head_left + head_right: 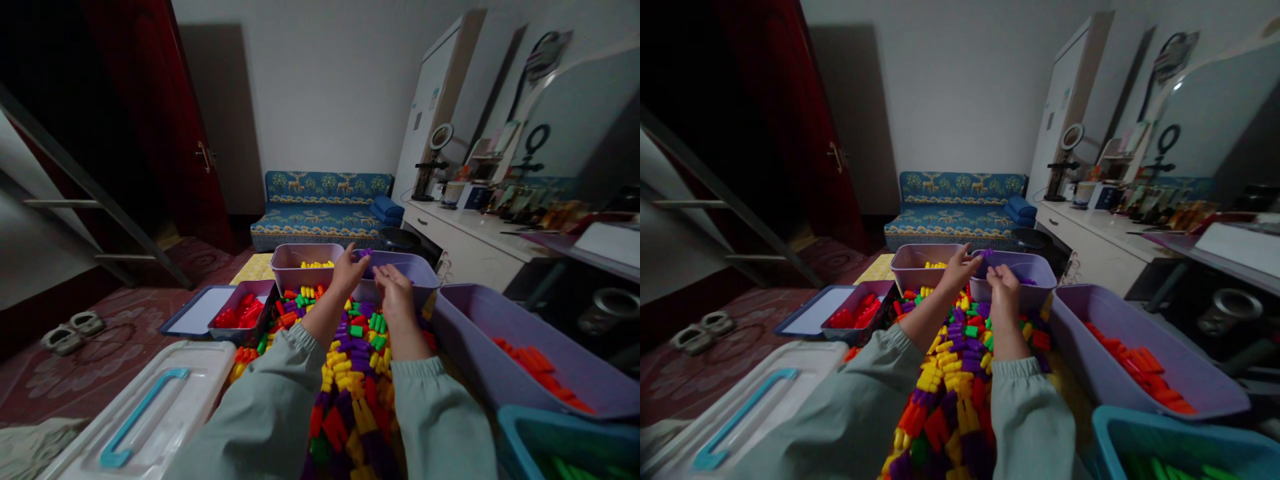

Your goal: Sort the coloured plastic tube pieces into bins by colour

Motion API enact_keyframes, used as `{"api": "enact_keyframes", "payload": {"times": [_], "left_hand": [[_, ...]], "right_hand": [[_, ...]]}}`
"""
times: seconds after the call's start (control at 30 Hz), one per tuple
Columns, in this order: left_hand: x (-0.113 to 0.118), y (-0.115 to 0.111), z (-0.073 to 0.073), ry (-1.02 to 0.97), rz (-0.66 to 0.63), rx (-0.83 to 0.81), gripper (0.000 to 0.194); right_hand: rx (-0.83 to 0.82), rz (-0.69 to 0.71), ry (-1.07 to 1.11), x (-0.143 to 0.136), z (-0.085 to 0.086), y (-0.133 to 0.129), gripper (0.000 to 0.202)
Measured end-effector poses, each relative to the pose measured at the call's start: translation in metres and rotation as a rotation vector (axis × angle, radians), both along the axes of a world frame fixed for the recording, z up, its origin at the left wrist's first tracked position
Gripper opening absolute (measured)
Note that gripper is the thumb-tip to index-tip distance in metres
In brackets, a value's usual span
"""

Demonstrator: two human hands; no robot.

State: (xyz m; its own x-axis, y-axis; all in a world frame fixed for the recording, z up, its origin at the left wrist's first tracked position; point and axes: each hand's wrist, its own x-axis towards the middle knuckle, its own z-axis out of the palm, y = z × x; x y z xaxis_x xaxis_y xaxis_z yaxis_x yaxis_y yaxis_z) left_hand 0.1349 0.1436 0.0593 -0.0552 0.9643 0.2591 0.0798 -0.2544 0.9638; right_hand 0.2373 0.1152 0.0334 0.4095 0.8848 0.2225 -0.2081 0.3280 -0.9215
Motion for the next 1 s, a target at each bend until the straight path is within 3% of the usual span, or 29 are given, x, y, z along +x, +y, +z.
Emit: {"api": "enact_keyframes", "payload": {"times": [0.23,0.37,0.53,0.77,1.0], "left_hand": [[-0.059,-0.079,-0.078,0.318,-0.001,0.021,0.025],[-0.084,-0.106,-0.104,0.416,0.051,0.04,0.024],[-0.095,-0.12,-0.113,0.628,0.0,0.167,0.027],[-0.09,-0.124,-0.118,0.8,0.022,0.208,0.045],[-0.089,-0.126,-0.115,0.801,0.027,0.193,0.042]], "right_hand": [[-0.12,0.116,-0.296,0.021,-0.056,-0.042,0.04],[-0.14,0.135,-0.562,0.021,-0.075,-0.052,0.028],[-0.143,0.162,-0.888,0.012,-0.086,-0.061,0.023],[-0.092,0.15,-1.176,0.001,-0.098,-0.066,0.047],[-0.067,0.199,-1.268,-0.009,-0.1,-0.069,0.044]]}}
